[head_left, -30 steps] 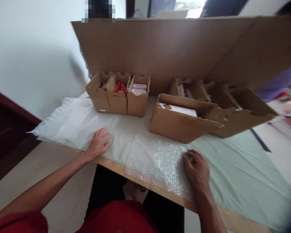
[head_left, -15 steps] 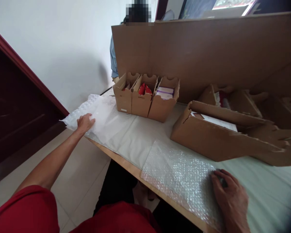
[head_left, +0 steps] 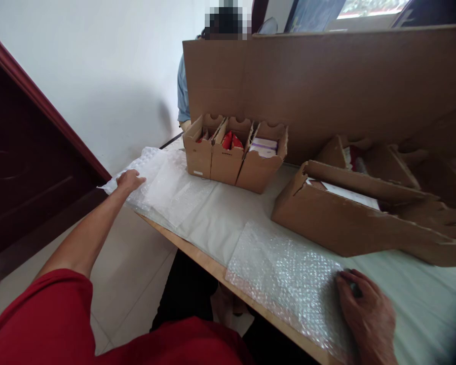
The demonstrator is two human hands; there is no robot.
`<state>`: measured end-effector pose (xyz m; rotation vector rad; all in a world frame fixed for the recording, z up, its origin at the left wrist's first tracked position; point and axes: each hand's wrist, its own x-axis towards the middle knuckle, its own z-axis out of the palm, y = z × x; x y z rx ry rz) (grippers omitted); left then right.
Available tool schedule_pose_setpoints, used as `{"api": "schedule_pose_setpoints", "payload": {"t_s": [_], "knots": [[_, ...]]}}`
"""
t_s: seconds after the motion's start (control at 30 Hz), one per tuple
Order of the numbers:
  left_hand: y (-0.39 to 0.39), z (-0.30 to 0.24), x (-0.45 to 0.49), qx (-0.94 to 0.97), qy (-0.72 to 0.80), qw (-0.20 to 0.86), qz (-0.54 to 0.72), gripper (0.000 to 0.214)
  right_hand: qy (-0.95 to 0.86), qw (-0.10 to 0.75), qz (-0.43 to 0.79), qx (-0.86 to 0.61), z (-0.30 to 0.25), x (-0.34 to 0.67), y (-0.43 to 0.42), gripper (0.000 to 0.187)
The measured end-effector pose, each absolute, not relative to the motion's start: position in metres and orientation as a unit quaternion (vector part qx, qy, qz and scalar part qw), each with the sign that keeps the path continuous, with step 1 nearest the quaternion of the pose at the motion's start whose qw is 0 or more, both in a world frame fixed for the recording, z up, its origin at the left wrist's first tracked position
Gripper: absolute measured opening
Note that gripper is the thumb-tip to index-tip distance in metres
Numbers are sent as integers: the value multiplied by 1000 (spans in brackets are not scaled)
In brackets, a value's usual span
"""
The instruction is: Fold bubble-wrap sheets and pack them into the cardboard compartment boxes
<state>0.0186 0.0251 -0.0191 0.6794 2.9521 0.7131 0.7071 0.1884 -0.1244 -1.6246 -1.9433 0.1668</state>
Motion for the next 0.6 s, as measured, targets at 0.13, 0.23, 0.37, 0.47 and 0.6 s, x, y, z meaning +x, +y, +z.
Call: {"api": "schedule_pose_setpoints", "payload": {"t_s": [0.13, 0.23, 0.37, 0.47, 0.6], "knots": [[31, -11, 32, 218, 931, -6, 294, 21, -735, 282, 64, -613, -121, 705, 187, 44], [28, 6, 43, 226, 897, -86, 369, 19, -738, 284, 62, -610, -120, 705, 186, 45], [19, 41, 45, 219, 837, -146, 480, 17, -736, 300, 58, -604, -127, 708, 188, 42], [13, 67, 49, 215, 794, -114, 557, 16, -731, 319, 52, -601, -131, 709, 193, 38], [6, 85, 93, 245, 720, 13, 649, 5, -707, 376, 63, -595, -116, 703, 184, 36]]}}
